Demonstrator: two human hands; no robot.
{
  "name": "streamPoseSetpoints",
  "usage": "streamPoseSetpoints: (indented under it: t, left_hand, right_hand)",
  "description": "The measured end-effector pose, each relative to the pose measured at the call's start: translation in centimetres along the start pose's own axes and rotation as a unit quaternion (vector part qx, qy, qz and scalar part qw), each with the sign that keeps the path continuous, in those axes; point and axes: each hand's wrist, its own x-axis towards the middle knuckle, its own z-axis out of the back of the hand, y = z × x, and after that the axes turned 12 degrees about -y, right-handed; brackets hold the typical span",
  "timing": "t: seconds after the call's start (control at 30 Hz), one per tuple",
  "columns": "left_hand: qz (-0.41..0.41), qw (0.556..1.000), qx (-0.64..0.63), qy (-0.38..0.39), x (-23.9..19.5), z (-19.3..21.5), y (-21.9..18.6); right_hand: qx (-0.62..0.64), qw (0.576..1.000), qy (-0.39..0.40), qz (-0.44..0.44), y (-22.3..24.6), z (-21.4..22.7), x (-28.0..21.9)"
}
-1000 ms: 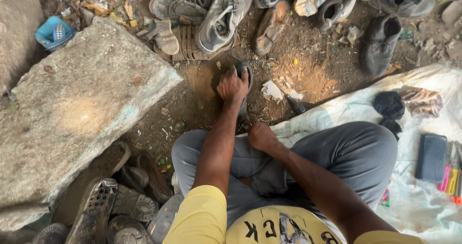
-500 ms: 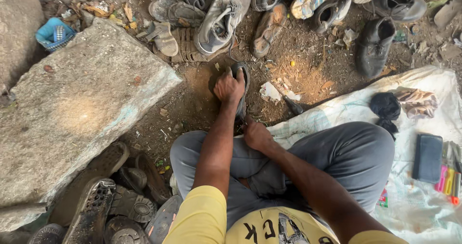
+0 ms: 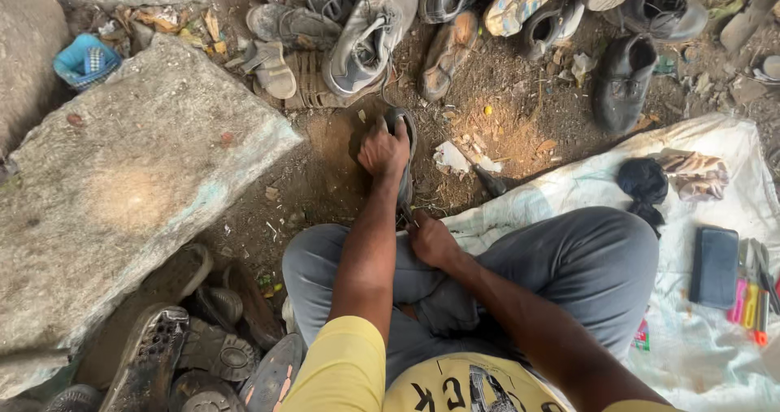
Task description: The person sits on the ground and uses a knife to scrape and clean the soles and edges of several worn shoes. They handle each shoe individually, turning them over to access different areas, and place them aside after treatment.
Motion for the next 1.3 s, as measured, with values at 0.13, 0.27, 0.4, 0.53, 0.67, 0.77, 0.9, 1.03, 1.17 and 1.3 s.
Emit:
streamPoseSetpoints:
  t: [0.13, 0.27, 0.4, 0.53, 0.67, 0.77, 0.9, 1.03, 1.17, 1.3]
  left_hand:
    - [0.081, 0.996, 0.003, 0.039, -0.7, 0.4, 0.1]
    - [0.045, 0.998, -0.008, 0.033, -0.6, 1.0, -0.5]
    - [-0.016, 0.984, 0.064, 0.167, -2.6, 3.4, -2.0]
    - [-0.067, 0.966, 0.094, 0.231, -4.0, 4.3, -0.8]
    - [-0.023, 0.981, 0.032, 0.188, -3.8, 3.5, 0.0]
    - [-0.001, 0.983, 0.022, 0.180, -4.0, 3.4, -0.2]
    - [0.026, 0.980, 0.023, 0.196, -4.0, 3.8, -0.9]
    - [0.027, 0.980, 0.024, 0.197, -3.9, 4.2, -1.2]
    - [-0.006, 0.984, 0.023, 0.178, -4.6, 4.1, -0.2]
    - [0.005, 0.986, 0.006, 0.167, -3.8, 3.5, -0.4]
  right_hand:
    - [0.007, 0.999, -0.022, -0.024, -0.8, 0.8, 0.2]
    - [-0.036, 0.998, 0.019, -0.037, -0.7, 2.2, 0.4]
    - [-0.094, 0.992, 0.070, -0.035, 0.0, 3.6, 2.1]
    - [-0.072, 0.991, 0.110, -0.032, 0.2, 4.7, 3.9]
    - [-0.014, 0.993, 0.104, -0.045, 0.3, 5.4, 4.4]
    - [0.004, 0.995, 0.091, -0.043, 0.3, 4.6, 3.6]
    - [-0.009, 0.992, 0.078, -0.097, 1.0, 3.6, 1.0]
    - [0.006, 0.994, 0.050, -0.096, 0.1, 2.6, -1.8]
    - [0.017, 0.998, -0.015, -0.057, -2.7, -1.1, 0.1]
    - [0.044, 0.997, -0.059, 0.009, -3.6, -2.9, 0.0]
